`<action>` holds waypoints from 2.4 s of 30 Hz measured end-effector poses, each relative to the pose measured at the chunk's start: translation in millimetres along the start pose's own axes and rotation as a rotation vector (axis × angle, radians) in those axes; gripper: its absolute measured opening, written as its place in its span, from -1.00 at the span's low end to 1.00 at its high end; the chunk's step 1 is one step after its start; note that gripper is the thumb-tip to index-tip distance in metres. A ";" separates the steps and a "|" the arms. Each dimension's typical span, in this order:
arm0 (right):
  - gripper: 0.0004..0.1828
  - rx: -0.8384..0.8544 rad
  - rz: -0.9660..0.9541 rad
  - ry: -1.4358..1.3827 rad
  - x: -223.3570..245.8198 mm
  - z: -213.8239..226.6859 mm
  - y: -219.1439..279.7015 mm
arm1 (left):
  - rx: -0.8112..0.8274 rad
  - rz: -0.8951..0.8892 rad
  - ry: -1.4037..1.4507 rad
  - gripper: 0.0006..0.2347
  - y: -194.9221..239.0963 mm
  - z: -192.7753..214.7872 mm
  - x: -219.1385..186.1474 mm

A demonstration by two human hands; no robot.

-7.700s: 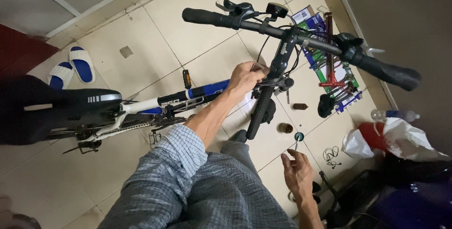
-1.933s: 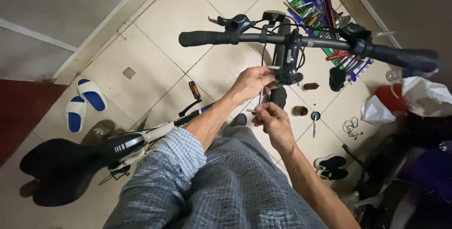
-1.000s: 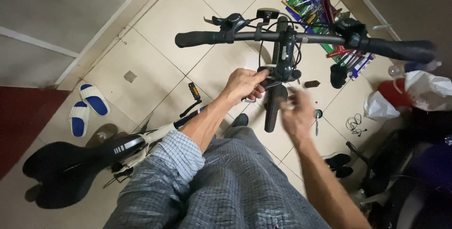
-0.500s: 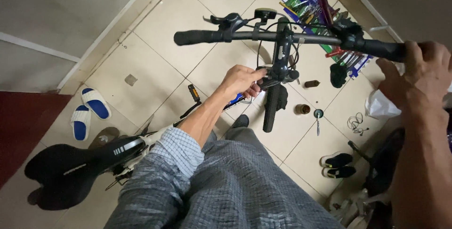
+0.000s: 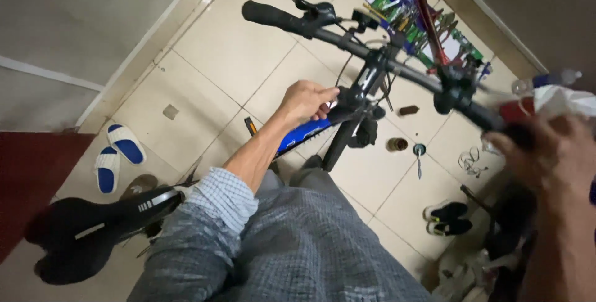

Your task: The person uses an Allen key to loosen and remove a bolt from the bicycle handlebar stem. They then apply grease to the bolt using a toothbrush and reinsert it into the stem, tightening it back into place.

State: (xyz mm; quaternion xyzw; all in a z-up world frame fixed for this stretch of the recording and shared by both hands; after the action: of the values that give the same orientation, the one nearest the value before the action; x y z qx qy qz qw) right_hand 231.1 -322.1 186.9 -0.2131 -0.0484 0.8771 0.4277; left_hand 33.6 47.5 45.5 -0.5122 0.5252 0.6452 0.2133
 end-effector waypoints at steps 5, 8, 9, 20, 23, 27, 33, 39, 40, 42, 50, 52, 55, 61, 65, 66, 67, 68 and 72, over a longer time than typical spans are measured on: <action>-0.40 0.009 -0.045 0.019 2.0 4.7 34.8 | -0.014 -0.016 -0.037 -0.80 -6.3 -2.0 -4.7; -0.43 -0.070 -0.012 -0.248 12.1 17.7 54.7 | -0.021 -0.010 -0.166 -0.80 -9.3 -3.3 1.1; -0.41 -0.064 -0.041 -0.289 10.7 16.0 59.3 | -0.019 -0.073 -0.134 -0.83 -12.0 -4.9 0.1; -0.45 -0.081 -0.097 -0.364 14.5 20.7 67.5 | 0.074 -0.226 0.077 -0.67 -25.0 -3.5 9.8; -0.41 -0.053 -0.122 -0.301 9.0 11.2 65.7 | 0.034 -0.117 -0.056 -0.72 -10.7 0.7 0.5; -0.35 -0.045 -0.118 -0.135 5.6 0.4 68.8 | 0.020 -0.030 0.233 -0.76 -4.1 -4.3 7.8; -0.25 0.076 -0.225 -0.126 10.7 -4.8 83.4 | 0.018 -0.041 0.356 -0.77 -11.5 -10.3 20.9; -0.24 0.052 -0.198 -0.255 10.6 -6.6 83.9 | -0.010 -0.017 0.372 -0.79 -11.1 -14.0 19.0; -0.22 0.081 -0.218 -0.264 8.6 -11.1 84.1 | -0.036 -0.007 0.375 -0.78 -8.3 -14.0 19.4; -0.31 0.115 -0.261 -0.331 10.3 -7.4 82.1 | -0.038 -0.015 0.385 -0.78 -5.9 -14.5 19.8; -0.32 0.114 -0.302 -0.411 10.0 -4.5 77.7 | 0.054 -0.030 0.396 -0.77 -13.0 -14.6 30.3; -0.33 0.053 -0.241 -0.434 10.1 -1.3 76.5 | 0.036 -0.045 0.475 -0.80 -10.8 -16.7 32.2; -0.32 0.090 -0.248 -0.402 4.1 -11.9 74.6 | 0.053 -0.002 0.461 -0.78 -15.9 -15.2 32.9; -0.36 0.099 -0.239 -0.419 9.2 -6.2 69.1 | 0.242 -0.031 0.128 -0.69 -25.7 -7.6 2.5; -0.37 0.118 -0.269 -0.448 12.8 0.1 67.8 | 0.172 -0.034 0.179 -0.77 -19.5 -10.9 17.2; -0.37 0.095 -0.255 -0.432 13.9 2.4 67.3 | 0.153 -0.039 0.272 -0.76 -17.0 -12.0 19.4; -0.37 0.071 -0.240 -0.416 14.9 4.7 67.1 | 0.133 -0.043 0.366 -0.74 -14.3 -13.0 21.7; -0.37 0.071 -0.242 -0.413 14.5 3.9 67.0 | 0.137 -0.043 0.367 -0.74 -15.4 -14.5 22.4; -0.42 0.087 -0.237 -0.360 18.2 3.8 64.2 | 0.149 -0.023 0.365 -0.74 -22.2 -12.6 21.3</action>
State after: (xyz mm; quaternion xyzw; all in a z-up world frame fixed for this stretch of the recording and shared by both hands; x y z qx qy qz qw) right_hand 172.8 -348.1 167.1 -0.0270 -0.1108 0.8458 0.5211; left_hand 49.0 38.5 17.4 -0.6095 0.5954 0.4986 0.1593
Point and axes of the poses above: each hand's wrist, its own y-axis away from the middle knuckle, its own z-axis out of the back of the hand, x = y × z, the point moved 7 cm from there along -y, towards the middle knuckle, and after that the axes turned 9 degrees about -z, right-handed, at the moved point
